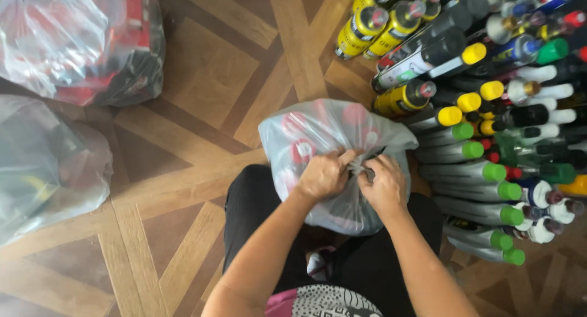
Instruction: Organizing and sorting motorcycle maintenance supplies from a plastic bag
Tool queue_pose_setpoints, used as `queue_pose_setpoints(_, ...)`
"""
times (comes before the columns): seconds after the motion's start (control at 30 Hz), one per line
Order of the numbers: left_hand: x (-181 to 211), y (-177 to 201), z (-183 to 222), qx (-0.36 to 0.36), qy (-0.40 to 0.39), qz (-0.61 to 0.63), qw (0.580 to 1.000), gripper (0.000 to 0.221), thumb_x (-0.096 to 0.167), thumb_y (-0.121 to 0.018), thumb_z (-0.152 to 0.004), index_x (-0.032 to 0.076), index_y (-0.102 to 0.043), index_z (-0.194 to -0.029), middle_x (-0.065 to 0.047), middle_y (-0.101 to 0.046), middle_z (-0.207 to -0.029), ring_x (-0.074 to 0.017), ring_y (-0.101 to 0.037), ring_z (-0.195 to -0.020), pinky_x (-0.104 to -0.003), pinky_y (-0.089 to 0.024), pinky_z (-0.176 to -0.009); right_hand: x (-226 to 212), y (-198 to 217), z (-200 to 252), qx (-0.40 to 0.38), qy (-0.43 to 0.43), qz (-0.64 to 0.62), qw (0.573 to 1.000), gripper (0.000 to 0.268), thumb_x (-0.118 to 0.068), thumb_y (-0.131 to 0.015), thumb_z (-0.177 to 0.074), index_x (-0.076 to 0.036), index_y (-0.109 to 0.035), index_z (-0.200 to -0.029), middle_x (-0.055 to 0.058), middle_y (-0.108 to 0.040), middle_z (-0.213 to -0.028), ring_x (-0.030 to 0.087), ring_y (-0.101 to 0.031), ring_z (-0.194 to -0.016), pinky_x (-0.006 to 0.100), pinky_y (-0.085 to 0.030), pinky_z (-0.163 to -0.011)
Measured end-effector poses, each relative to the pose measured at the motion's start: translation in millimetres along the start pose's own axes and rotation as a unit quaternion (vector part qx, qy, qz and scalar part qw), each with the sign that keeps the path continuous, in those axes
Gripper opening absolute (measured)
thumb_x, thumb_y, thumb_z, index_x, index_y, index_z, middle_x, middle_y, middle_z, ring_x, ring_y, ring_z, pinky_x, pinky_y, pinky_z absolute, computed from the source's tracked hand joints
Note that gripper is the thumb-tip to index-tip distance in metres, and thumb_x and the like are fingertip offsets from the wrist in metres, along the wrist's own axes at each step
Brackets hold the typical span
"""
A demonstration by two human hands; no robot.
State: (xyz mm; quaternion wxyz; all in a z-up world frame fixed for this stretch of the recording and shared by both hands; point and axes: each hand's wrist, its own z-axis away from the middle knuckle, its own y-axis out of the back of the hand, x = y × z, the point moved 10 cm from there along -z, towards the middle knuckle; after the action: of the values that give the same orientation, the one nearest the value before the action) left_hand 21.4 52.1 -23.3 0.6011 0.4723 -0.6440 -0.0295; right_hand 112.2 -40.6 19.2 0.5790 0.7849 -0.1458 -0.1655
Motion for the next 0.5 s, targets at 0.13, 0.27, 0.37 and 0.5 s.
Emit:
queue_pose_setpoints(0.13, -7.0, -30.1, -1.6, -0.013, -0.055, -0.048, 0.997, 0.033, 0.027, -0.062, -0.083, 0.028, -0.068, -0.115, -0.014, -0.067, -0.085, -0.0368, -0.073, -0.073, -0.047, -0.061, -0.066, 3.7, -11.2, 14.7, -0.005, 0.076, -0.056, 0.995, 0.019, -0.017, -0.077, -0.077, -0.016, -0.073, -0.096, 0.005, -0.066, -0.090, 0.031, -0.067, -0.090, 0.042, -0.056, -0.080)
queue_pose_setpoints(0.27, -9.1, -44.8, -7.2, -0.032, -0.087, -0.144, 0.985, 0.037, 0.028, -0.060, -0.087, 0.039, -0.069, -0.122, -0.009, -0.065, -0.078, -0.0301, -0.073, -0.064, -0.042, -0.061, -0.059, 13.9, -21.7, 20.5, -0.007, 0.050, -0.118, 0.992, 0.021, -0.009, -0.076, -0.079, -0.011, -0.072, -0.099, 0.010, -0.066, -0.097, 0.037, -0.065, -0.093, 0.046, -0.056, -0.082)
queue_pose_setpoints(0.37, -22.9, -72.3, -9.2, -0.046, -0.122, -0.241, 0.962, 0.041, 0.029, -0.062, -0.085, 0.040, -0.065, -0.125, -0.001, -0.063, -0.064, -0.0192, -0.071, -0.058, -0.033, -0.059, -0.056, 24.5, -29.7, 27.5, 0.016, 0.033, -0.132, 0.991, 0.020, -0.008, -0.072, -0.082, -0.013, -0.070, -0.102, 0.007, -0.061, -0.092, 0.034, -0.062, -0.090, 0.044, -0.053, -0.081)
queue_pose_setpoints(0.5, -13.7, -75.9, -11.7, -0.070, -0.187, -0.271, 0.942, 0.030, 0.026, -0.062, -0.090, 0.038, -0.064, -0.117, 0.005, -0.068, -0.069, -0.0130, -0.070, -0.069, -0.027, -0.058, -0.057, 33.9, -22.5, 38.5, 0.068, 0.006, -0.188, 0.980, 0.019, -0.005, -0.073, -0.080, -0.012, -0.068, -0.097, 0.008, -0.060, -0.093, 0.035, -0.063, -0.090, 0.044, -0.053, -0.082)
